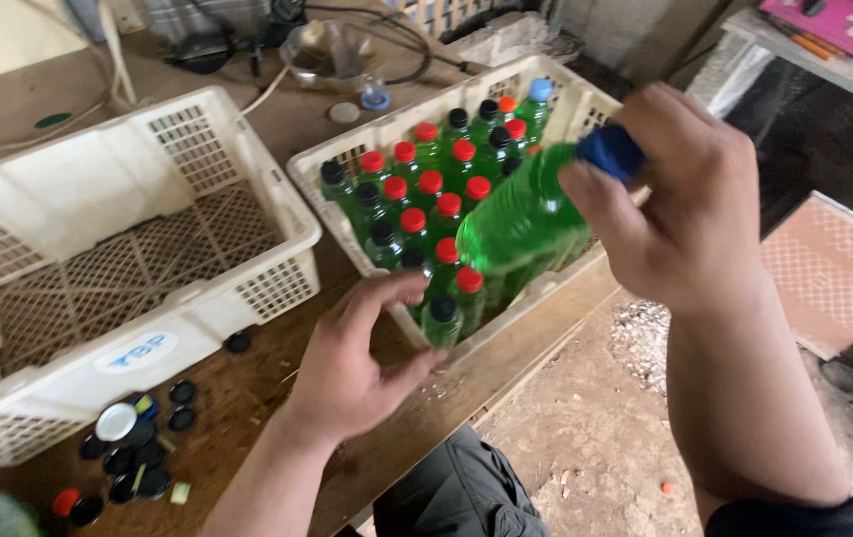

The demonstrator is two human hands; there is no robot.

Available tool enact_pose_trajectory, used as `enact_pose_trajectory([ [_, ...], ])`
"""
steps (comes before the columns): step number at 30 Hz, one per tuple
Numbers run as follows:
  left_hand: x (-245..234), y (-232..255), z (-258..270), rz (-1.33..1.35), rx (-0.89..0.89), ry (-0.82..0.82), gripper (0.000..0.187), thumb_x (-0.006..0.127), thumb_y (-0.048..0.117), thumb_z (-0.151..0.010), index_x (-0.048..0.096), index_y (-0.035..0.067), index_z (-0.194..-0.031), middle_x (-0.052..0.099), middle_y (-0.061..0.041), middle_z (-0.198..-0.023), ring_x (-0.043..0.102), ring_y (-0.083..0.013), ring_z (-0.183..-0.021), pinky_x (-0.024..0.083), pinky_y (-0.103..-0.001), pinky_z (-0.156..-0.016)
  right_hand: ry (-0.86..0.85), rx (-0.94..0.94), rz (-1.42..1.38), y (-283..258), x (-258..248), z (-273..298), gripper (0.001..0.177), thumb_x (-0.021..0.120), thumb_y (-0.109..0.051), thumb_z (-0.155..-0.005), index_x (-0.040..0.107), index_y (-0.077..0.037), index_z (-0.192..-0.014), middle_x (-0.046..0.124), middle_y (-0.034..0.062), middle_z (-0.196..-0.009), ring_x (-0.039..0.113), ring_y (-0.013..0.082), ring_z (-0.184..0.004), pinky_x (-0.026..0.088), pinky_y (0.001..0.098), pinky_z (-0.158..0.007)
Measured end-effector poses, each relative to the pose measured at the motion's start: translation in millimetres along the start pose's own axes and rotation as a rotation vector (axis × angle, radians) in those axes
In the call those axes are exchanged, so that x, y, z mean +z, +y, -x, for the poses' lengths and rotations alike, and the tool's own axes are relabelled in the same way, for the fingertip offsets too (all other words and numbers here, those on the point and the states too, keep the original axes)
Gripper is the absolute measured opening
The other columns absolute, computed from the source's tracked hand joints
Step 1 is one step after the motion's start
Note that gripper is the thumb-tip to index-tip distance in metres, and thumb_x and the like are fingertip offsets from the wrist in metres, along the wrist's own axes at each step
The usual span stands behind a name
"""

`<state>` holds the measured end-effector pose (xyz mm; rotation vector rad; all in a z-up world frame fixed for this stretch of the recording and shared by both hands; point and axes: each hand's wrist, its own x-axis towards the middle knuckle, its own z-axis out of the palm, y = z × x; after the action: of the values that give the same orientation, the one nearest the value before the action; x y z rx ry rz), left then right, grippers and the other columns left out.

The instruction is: The person uses a funnel to transfer chopped green vegetables from a large plastic container into small plastic bottles. They then screw caps onto the filled bottles and place them into a white crate.

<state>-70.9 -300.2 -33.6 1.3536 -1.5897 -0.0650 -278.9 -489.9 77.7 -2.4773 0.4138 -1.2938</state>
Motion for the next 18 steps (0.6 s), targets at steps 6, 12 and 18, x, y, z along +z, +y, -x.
enact_pose_trajectory([
  [6,25,-8,-74,0.013,-0.002,-0.100,0.065,0.088,0.020,-0.084,0.054,0.005,-0.137,0.069,-0.014,-0.131,0.072,-0.0243,-0.115,0.059,-0.037,-0.099,0.023,-0.119,0.210,51,-12,-18,0.028,0.076,-0.015,-0.104,0.058,0.002,-0.091,0.056,0.0131,-0.082,0.058,0.0257,-0.071,0.045,0.0375,-0.063],
  [12,47,-30,-130,-0.085,-0.100,-0.190,0.062,0.086,0.025,-0.083,0.055,0.007,-0.134,0.071,-0.012,-0.126,0.071,-0.0254,-0.116,0.057,-0.038,-0.095,0.055,-0.017,0.281,123,-9,-33,0.027,0.074,-0.019,-0.105,0.063,0.004,-0.114,0.066,0.0192,-0.096,0.068,0.0330,-0.081,0.053,0.0443,-0.069],
  [18,66,-66,-150,-0.080,-0.123,-0.124,0.060,0.084,0.022,-0.082,0.057,0.005,-0.133,0.072,-0.013,-0.124,0.072,-0.0267,-0.112,0.058,-0.038,-0.094,0.010,0.154,0.420,216,25,-56,0.036,0.072,-0.029,-0.101,0.062,0.002,-0.116,0.070,0.0203,-0.099,0.070,0.0368,-0.087,0.056,0.0476,-0.077],
])
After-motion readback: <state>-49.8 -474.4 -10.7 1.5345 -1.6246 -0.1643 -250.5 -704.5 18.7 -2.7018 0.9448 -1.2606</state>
